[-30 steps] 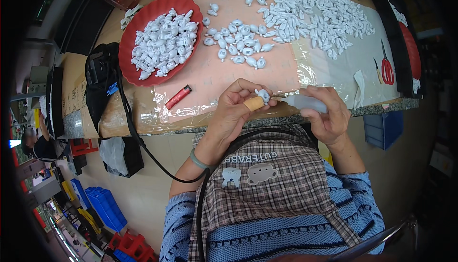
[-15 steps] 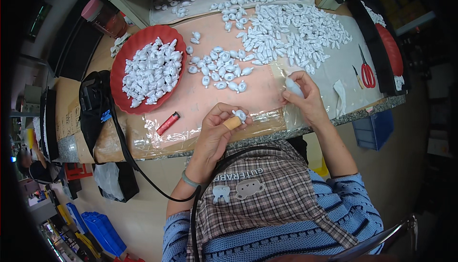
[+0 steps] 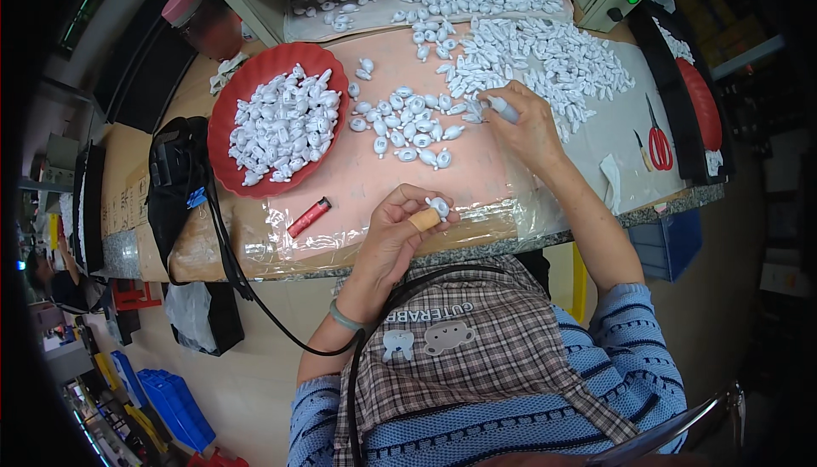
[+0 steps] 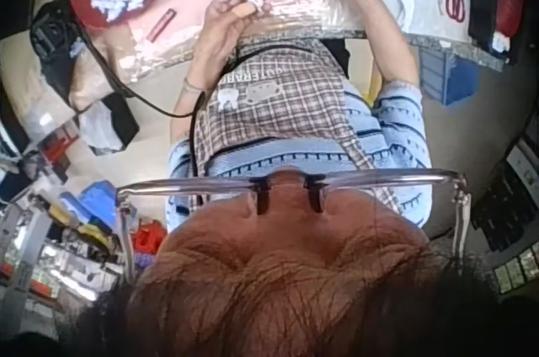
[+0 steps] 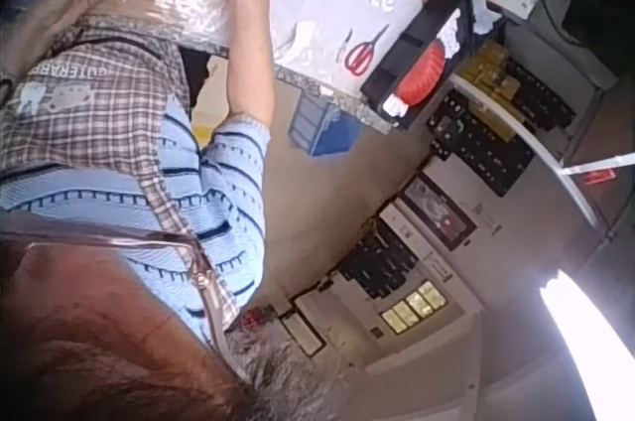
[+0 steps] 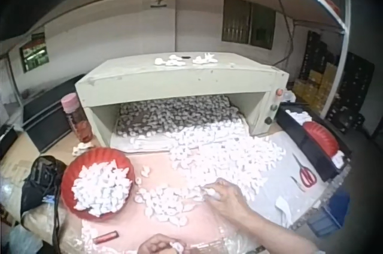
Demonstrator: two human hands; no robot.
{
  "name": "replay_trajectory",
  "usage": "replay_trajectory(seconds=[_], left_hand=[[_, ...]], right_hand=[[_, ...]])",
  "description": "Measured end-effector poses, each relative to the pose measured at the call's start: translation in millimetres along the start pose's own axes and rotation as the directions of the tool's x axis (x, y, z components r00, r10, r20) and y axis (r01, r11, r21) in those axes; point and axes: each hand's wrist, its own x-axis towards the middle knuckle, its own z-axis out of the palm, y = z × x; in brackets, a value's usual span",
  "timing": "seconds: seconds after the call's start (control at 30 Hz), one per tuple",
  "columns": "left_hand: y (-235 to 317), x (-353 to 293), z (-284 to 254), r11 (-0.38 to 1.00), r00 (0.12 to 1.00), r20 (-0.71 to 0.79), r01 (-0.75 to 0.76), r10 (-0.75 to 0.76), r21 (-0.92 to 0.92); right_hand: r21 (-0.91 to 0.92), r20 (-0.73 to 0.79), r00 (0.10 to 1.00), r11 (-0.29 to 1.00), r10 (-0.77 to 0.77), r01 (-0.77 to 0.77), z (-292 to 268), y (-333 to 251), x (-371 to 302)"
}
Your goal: The person assembles small plastic components by hand, applying adhesive from a squeeze bottle to join them.
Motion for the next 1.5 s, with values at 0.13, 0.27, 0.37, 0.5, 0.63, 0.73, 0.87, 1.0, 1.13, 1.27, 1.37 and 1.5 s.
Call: replay_trajectory(seconds=[0.13, 0.27, 0.37, 0.5, 0.63, 0.73, 0.87, 1.0, 1.13, 1.27, 1.37, 1.5], left_hand=[[0, 0, -1, 1.000, 1.000, 0.013, -0.003, 0.003, -0.014], [-1, 1, -1, 1.000, 1.000, 0.028, -0.004, 0.005, -0.006], [-1, 0, -2, 1.000, 1.000, 0.024, -0.006, 0.006, -0.016], [-2, 1, -2, 1.000, 1.000, 0.018, -0.007, 0.008, -0.017], [-3, 1, -4, 1.000, 1.000, 0.019, -0.011, 0.011, -0.006], [-3, 1, -4, 1.000, 1.000, 0.021, -0.006, 0.006, 0.004], [-3, 1, -2, 1.000, 1.000, 0.020, -0.009, 0.009, 0.008], [-4, 0, -3, 1.000, 0.999, 0.028, -0.017, 0.017, 0.000], [-4, 1, -3, 1.000, 0.999, 0.032, -0.014, 0.014, -0.012], [-4, 1, -4, 0.999, 0.999, 0.031, -0.025, 0.025, -0.024], [-3, 1, -1, 1.000, 1.000, 0.007, -0.012, 0.012, -0.020], [-5, -1, 1, 0.998, 1.000, -0.003, 0.002, -0.002, 0.064]], right_hand=[[-0.169, 0.028, 0.995, 0.981, -0.094, 0.097, 7, 3, 8], [-0.269, 0.075, 0.994, 0.958, -0.082, 0.100, 17, 9, 8], [-0.299, 0.125, 0.992, 0.952, -0.029, 0.066, 9, 0, 8], [-0.288, 0.200, 0.980, 0.956, 0.014, 0.046, -4, 3, 1], [-0.236, 0.226, 0.973, 0.966, -0.050, 0.104, -9, 6, -4], [-0.144, 0.157, 0.985, 0.985, -0.071, 0.094, -11, 7, -4], [-0.133, 0.126, 0.986, 0.983, -0.109, 0.126, 0, 1, -3], [-0.280, 0.072, 0.996, 0.958, -0.044, 0.063, 11, 8, -6], [-0.219, 0.103, 0.995, 0.975, -0.009, 0.031, 3, 15, -5], [0.190, 0.198, 0.967, 0.961, 0.162, -0.200, -12, -1, -18], [0.496, 0.460, 0.868, 0.756, 0.189, -0.427, -21, -10, -35], [0.619, 0.535, 0.820, 0.565, 0.205, -0.545, -22, -30, -57]])
